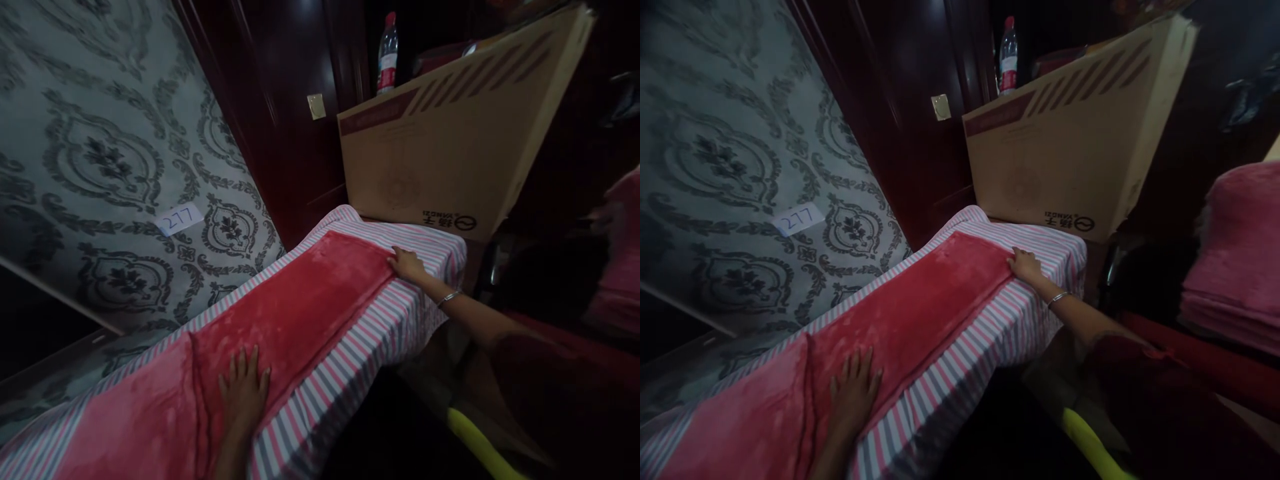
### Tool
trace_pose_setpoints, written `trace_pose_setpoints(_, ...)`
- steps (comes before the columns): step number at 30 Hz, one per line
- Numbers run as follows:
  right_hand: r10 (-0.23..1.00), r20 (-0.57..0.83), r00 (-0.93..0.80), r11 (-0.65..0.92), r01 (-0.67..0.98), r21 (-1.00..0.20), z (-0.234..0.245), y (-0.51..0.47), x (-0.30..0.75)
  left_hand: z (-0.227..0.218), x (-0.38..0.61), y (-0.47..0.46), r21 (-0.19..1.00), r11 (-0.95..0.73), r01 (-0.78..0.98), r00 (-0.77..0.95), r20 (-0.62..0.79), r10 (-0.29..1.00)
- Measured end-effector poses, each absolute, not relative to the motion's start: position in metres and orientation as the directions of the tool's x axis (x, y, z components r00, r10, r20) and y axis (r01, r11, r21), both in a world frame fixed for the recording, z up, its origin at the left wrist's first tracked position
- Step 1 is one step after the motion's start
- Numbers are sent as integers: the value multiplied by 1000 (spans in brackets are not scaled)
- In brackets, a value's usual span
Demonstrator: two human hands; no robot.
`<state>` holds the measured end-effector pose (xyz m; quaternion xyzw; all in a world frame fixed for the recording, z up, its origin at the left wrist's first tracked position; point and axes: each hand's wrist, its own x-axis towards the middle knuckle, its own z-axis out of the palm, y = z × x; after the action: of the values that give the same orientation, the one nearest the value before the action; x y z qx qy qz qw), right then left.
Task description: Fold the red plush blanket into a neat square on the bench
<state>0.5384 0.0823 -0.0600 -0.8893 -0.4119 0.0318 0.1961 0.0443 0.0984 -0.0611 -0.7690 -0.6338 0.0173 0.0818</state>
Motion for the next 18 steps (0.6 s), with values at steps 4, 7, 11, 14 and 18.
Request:
trace_pose_setpoints(4,737,44,675,-622,703,-345,-58,83,553,-66,44,97,-159,-190,969,205,85,975)
trace_pose_setpoints(7,751,13,660,-620,712,-328,-57,88,555,-64,42,96,-140,-198,970,210,80,974)
trace_pose_setpoints(11,757,-6,653,-619,715,-325,-61,91,556,-63,42,94,-97,-198,975,204,57,977)
trace_pose_setpoints(14,749,13,662,-625,713,-319,-68,88,557,-63,43,92,-92,-189,978,194,50,980)
trace_pose_setpoints(18,753,15,658,-621,718,-314,-69,89,560,-62,43,90,-96,-187,978,192,47,980)
